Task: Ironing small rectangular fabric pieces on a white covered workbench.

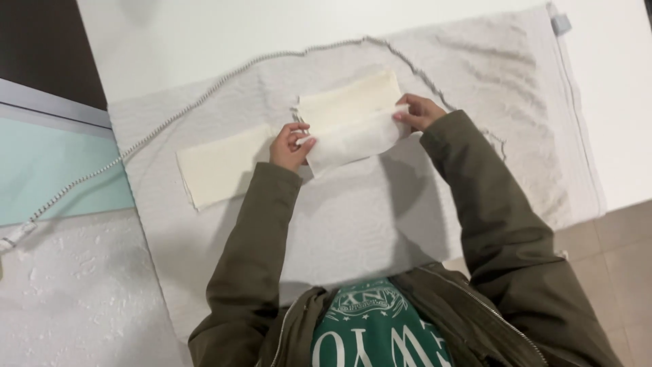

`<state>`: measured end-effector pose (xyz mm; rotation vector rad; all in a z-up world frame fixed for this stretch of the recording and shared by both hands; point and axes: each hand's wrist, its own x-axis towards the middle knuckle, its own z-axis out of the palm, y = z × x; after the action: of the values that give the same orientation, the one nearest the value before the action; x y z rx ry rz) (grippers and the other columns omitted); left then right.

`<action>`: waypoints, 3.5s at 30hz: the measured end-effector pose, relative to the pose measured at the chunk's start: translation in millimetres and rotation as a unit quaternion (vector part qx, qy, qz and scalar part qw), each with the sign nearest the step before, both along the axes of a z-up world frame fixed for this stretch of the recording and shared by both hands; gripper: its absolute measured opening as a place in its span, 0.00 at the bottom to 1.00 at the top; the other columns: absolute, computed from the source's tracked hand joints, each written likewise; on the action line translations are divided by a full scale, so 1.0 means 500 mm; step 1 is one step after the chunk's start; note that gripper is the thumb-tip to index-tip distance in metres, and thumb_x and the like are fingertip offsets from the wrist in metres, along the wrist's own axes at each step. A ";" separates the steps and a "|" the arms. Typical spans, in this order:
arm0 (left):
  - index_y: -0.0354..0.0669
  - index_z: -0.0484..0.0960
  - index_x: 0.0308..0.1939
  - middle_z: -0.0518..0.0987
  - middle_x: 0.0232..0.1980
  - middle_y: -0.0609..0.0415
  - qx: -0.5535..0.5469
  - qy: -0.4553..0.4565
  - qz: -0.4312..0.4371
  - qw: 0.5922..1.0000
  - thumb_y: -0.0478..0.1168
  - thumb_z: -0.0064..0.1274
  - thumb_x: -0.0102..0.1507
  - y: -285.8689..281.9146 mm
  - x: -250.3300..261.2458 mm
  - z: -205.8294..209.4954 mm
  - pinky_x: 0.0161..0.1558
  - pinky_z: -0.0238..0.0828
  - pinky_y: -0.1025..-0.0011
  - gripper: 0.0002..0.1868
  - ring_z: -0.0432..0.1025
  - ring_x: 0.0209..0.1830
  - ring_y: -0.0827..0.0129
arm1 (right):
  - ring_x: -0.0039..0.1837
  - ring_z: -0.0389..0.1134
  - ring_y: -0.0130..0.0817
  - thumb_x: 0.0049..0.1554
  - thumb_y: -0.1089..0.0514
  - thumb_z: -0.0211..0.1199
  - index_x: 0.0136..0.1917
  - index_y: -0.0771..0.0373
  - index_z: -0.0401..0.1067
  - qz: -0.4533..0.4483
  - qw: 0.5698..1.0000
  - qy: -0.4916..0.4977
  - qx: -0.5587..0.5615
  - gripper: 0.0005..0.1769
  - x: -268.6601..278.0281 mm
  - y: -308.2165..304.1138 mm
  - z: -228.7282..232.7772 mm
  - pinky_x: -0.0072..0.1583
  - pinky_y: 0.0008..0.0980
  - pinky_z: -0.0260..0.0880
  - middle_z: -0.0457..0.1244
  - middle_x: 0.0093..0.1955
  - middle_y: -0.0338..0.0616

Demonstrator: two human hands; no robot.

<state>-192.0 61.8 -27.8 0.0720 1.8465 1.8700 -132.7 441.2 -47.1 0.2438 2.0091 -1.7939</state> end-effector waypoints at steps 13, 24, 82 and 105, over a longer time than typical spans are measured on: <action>0.43 0.78 0.48 0.81 0.40 0.51 -0.292 0.255 0.156 0.909 0.33 0.60 0.65 -0.132 -0.031 -0.027 0.36 0.75 0.70 0.09 0.76 0.34 0.67 | 0.55 0.70 0.37 0.61 0.66 0.69 0.60 0.67 0.67 -0.218 0.885 0.295 0.286 0.17 -0.020 -0.105 0.058 0.52 0.33 0.70 0.67 0.58 0.51; 0.38 0.71 0.37 0.73 0.38 0.44 -0.549 0.318 0.062 0.770 0.38 0.61 0.59 -0.071 0.052 -0.030 0.40 0.71 0.54 0.14 0.71 0.37 0.49 | 0.68 0.62 0.47 0.65 0.63 0.71 0.61 0.64 0.69 -0.133 0.779 0.235 0.566 0.14 0.402 -0.013 0.138 0.70 0.49 0.62 0.65 0.63 0.53; 0.31 0.73 0.59 0.80 0.53 0.42 -0.306 0.218 0.225 0.899 0.38 0.58 0.72 -0.332 -0.003 -0.205 0.52 0.71 0.63 0.16 0.76 0.50 0.55 | 0.43 0.74 0.52 0.62 0.39 0.66 0.62 0.72 0.73 -0.160 0.881 -0.162 0.414 0.33 0.553 0.144 0.149 0.47 0.49 0.75 0.70 0.41 0.63; 0.34 0.62 0.75 0.79 0.61 0.43 0.125 -0.075 -0.152 0.977 0.35 0.48 0.71 0.140 0.337 0.131 0.56 0.77 0.65 0.28 0.77 0.55 0.62 | 0.40 0.74 0.54 0.64 0.40 0.63 0.60 0.75 0.71 -0.127 0.870 -0.118 0.461 0.31 0.531 0.221 0.309 0.43 0.50 0.76 0.69 0.38 0.66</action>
<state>-23.8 131.7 37.6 0.2762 1.4029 1.8242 132.9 551.5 107.6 0.9896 2.5635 -0.7082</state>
